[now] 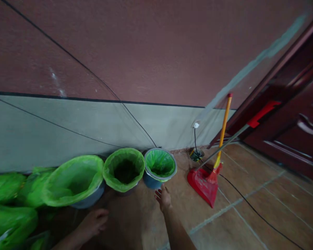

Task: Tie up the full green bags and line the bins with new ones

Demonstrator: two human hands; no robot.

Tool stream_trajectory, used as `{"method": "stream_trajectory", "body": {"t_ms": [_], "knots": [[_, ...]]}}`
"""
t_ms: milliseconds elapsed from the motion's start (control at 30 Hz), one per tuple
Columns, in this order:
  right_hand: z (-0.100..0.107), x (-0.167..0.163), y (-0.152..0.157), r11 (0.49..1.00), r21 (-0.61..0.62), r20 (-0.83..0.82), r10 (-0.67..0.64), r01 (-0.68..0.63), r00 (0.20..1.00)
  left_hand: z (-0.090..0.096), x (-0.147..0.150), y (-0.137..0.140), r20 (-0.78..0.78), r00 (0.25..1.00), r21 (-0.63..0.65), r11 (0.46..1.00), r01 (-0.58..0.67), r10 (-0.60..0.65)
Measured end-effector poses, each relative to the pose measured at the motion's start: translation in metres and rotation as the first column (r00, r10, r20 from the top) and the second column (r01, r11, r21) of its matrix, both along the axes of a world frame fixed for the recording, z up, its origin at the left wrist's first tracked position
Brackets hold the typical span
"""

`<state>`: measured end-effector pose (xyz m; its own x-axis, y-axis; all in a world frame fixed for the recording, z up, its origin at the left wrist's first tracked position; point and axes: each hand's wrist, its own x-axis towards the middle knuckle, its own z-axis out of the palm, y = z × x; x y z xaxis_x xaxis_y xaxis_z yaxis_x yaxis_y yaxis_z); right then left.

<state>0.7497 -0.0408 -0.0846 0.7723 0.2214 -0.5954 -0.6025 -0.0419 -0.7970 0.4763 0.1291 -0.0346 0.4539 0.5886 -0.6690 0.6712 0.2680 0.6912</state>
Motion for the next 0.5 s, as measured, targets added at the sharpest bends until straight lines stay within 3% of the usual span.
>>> {"method": "stream_trajectory", "body": {"t_ms": [133,267,367,467,500], "knots": [[0.001,-0.047,-0.031,0.994,0.043,-0.112,0.102,-0.097,0.989,0.054,-0.057,0.036,0.089,0.99,0.087,0.99,-0.114,0.106],[0.008,-0.079,-0.05,0.977,-0.066,-0.218,0.182,-0.201,0.959,0.109,-0.141,0.058,0.185,0.916,0.067,0.925,-0.373,0.356],[0.017,-0.089,-0.04,0.919,-0.13,-0.193,0.344,-0.371,0.919,0.124,-0.214,0.059,0.236,0.781,0.111,0.782,-0.613,0.578],[0.037,-0.106,-0.006,0.844,-0.174,-0.115,0.494,-0.507,0.862,0.108,-0.287,0.044,0.161,0.606,0.164,0.584,-0.795,0.779],[0.047,-0.115,0.01,0.81,-0.186,-0.096,0.548,-0.556,0.831,0.099,-0.31,0.037,0.116,0.568,0.206,0.54,-0.816,0.815]]}}
